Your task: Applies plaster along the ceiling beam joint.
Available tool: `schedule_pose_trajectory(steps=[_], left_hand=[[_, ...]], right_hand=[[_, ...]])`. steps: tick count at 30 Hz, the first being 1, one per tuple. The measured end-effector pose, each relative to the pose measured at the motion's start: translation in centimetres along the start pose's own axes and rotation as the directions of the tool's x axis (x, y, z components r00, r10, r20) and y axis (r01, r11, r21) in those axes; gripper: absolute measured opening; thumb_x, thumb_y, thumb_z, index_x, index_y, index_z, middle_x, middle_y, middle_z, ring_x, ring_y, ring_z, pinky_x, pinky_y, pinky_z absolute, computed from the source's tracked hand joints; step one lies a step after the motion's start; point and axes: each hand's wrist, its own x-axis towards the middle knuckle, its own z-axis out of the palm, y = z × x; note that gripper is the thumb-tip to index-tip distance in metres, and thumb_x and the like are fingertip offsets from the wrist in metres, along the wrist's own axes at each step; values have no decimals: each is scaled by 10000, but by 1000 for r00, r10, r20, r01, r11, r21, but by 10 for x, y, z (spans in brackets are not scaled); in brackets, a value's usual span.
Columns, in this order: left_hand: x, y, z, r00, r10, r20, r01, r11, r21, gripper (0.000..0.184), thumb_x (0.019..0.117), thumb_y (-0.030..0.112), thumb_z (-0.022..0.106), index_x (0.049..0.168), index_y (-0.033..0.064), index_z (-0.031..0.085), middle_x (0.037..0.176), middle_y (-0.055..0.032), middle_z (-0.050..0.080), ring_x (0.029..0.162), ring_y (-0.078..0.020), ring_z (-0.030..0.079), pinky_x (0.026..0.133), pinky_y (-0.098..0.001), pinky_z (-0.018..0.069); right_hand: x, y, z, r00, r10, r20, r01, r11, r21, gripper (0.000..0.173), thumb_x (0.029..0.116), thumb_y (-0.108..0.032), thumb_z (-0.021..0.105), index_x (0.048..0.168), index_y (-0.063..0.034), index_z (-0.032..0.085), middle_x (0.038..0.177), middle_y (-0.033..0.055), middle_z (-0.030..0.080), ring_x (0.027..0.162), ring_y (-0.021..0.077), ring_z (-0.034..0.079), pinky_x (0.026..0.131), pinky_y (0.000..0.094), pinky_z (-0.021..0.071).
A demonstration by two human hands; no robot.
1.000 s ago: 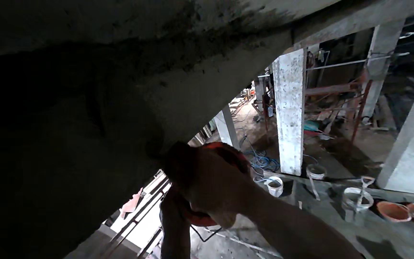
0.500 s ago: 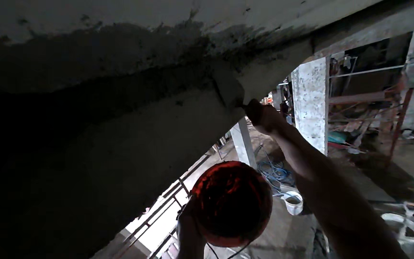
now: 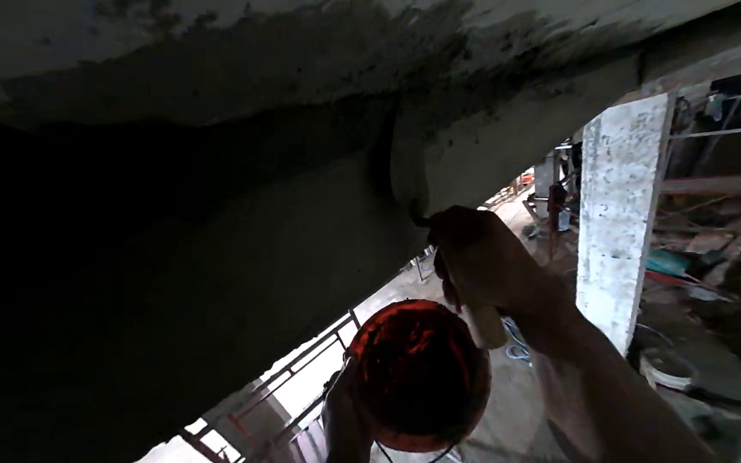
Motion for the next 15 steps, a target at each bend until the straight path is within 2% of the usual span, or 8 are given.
schedule_pose_trajectory(steps=[1, 5, 7, 9, 11, 15], left_hand=[[-2, 4, -5, 1000, 8, -2, -8, 1000, -9, 227, 1033, 183, 588, 1084, -28, 653, 948, -174, 717, 841, -235, 717, 743, -416, 620], [-8, 20, -32, 999, 33, -16, -34, 999, -27, 216, 1031, 159, 588, 1078, -43, 647, 954, -188, 714, 851, -244, 714, 760, -422, 617], [-11, 26, -41, 999, 52, -9, -52, 998, -31, 215, 1037, 151, 571, 1079, -48, 641, 944, -186, 711, 841, -239, 715, 751, -415, 622], [-14, 31, -50, 999, 50, -7, -51, 998, -24, 222, 1041, 157, 562, 1082, -44, 647, 943, -187, 711, 840, -241, 715, 747, -415, 620], [-19, 37, -62, 999, 47, -28, -47, 999, 4, 223, 1037, 166, 574, 1071, -42, 648, 929, -184, 709, 824, -240, 714, 733, -412, 619], [-29, 51, -77, 996, 80, -51, -79, 997, 16, 204, 1024, 167, 587, 971, -20, 648, 828, -141, 689, 731, -194, 687, 660, -365, 605]], right_hand=[[-7, -4, 12, 1000, -14, 14, 14, 999, -35, 215, 1101, -254, 490, 1193, -85, 584, 713, 114, 623, 465, 196, 620, 426, 345, 580], [-29, -17, 53, 999, -34, 23, 35, 997, -72, 290, 1103, -365, 469, 1104, -105, 597, 693, 102, 632, 463, 195, 626, 426, 355, 581], [-42, -21, 71, 994, -85, 62, 89, 994, -68, 241, 1092, -316, 500, 1113, -105, 615, 700, 78, 635, 482, 168, 622, 437, 330, 572], [-51, -29, 90, 987, -139, 77, 149, 979, -141, 246, 1096, -319, 498, 1057, -103, 607, 677, 41, 632, 481, 122, 626, 446, 293, 574], [-58, -32, 105, 990, -125, 67, 136, 970, -199, 264, 1104, -343, 476, 1047, -109, 585, 659, 30, 626, 476, 110, 631, 446, 289, 581], [-76, -41, 129, 973, -204, 108, 231, 883, -409, 233, 1089, -353, 478, 1044, -152, 589, 677, -17, 586, 546, 87, 607, 517, 296, 549]])
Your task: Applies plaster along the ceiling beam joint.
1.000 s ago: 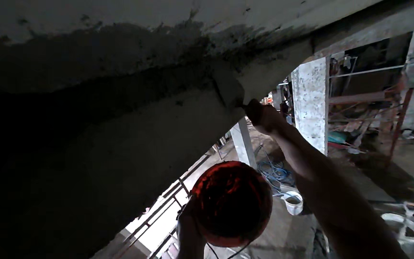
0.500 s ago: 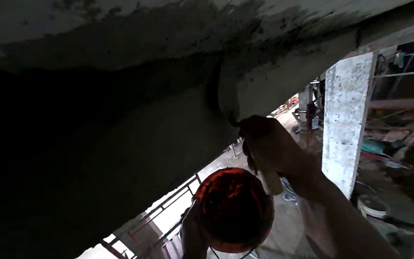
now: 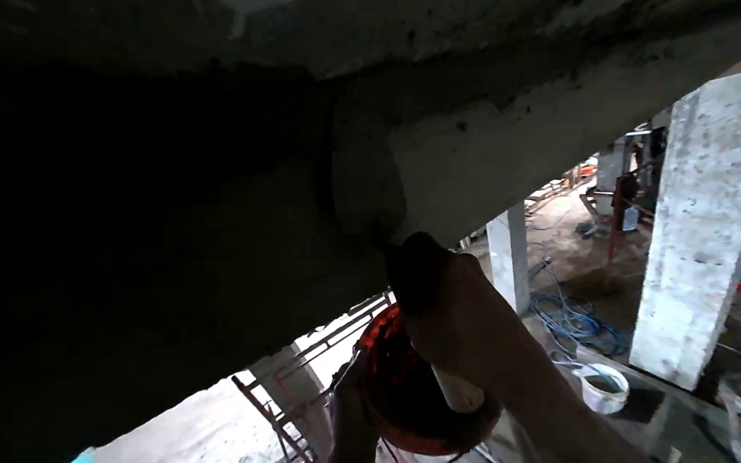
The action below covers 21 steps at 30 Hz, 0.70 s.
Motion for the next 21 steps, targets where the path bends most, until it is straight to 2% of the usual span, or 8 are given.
schedule_pose_trajectory(steps=[4, 7, 10, 13, 14, 16, 19, 21], left_hand=[[-11, 14, -13, 996, 64, -57, -63, 998, 12, 192, 1021, 147, 589, 966, -27, 648, 814, -142, 690, 718, -193, 689, 653, -365, 609], [-26, 24, -14, 984, 113, -135, -99, 989, 109, 191, 1038, 185, 570, 950, 27, 632, 752, -74, 661, 649, -139, 660, 591, -321, 588], [-41, 26, -24, 980, 135, -144, -121, 987, 104, 172, 1052, 152, 526, 962, 44, 624, 733, -46, 660, 628, -106, 656, 567, -293, 588], [-54, 26, -19, 986, 117, -119, -95, 980, 175, 204, 1070, 150, 451, 913, 87, 566, 690, 9, 616, 606, -58, 626, 558, -247, 568], [-52, 23, -20, 986, 129, -105, -105, 971, 213, 196, 1071, 167, 479, 934, 62, 571, 727, -14, 618, 642, -80, 628, 592, -266, 570], [-40, 11, -35, 986, 165, -17, -160, 972, 170, 205, 1033, 172, 556, 983, -8, 641, 844, -102, 692, 767, -175, 688, 718, -378, 610], [-41, 5, -42, 981, 170, 94, -180, 977, 115, 202, 1030, 155, 540, 1004, -13, 648, 923, -119, 713, 859, -192, 706, 813, -400, 610], [-36, -3, -55, 979, 157, 127, -173, 977, 127, 203, 1033, 173, 560, 1030, -2, 663, 961, -117, 721, 895, -197, 711, 838, -406, 610]], right_hand=[[-11, -10, 12, 997, -78, -23, 75, 993, -95, 266, 1083, -381, 474, 1003, -154, 589, 681, -14, 579, 590, 112, 616, 536, 332, 539], [-21, -14, 31, 958, -274, -82, 268, 960, -77, 246, 1035, -314, 524, 970, -116, 655, 753, 22, 616, 703, 165, 641, 604, 386, 535], [-29, -22, 42, 935, -355, -4, 350, 925, -150, 263, 1030, -302, 536, 1074, -109, 709, 895, 63, 689, 844, 218, 687, 705, 432, 573], [-33, -12, 47, 849, -529, 9, 470, 746, -472, 225, 1002, -328, 553, 1061, -169, 700, 849, 61, 672, 694, 255, 680, 505, 443, 541], [-32, -9, 43, 833, -552, -22, 452, 704, -547, 224, 989, -311, 564, 1084, -165, 704, 836, 71, 662, 640, 254, 667, 464, 425, 520], [-20, 8, 27, 866, -497, -55, 363, 700, -616, 258, 987, -261, 587, 1187, -151, 709, 908, 121, 682, 639, 289, 675, 479, 453, 543], [12, 64, -17, 900, -413, -142, 224, 717, -660, 333, 1022, -248, 550, 1329, -180, 661, 1103, 135, 701, 728, 328, 702, 537, 500, 565], [33, 105, -54, 927, -329, -180, 130, 732, -669, 371, 1027, -264, 553, 1374, -153, 620, 1124, 152, 695, 776, 360, 707, 583, 548, 571]])
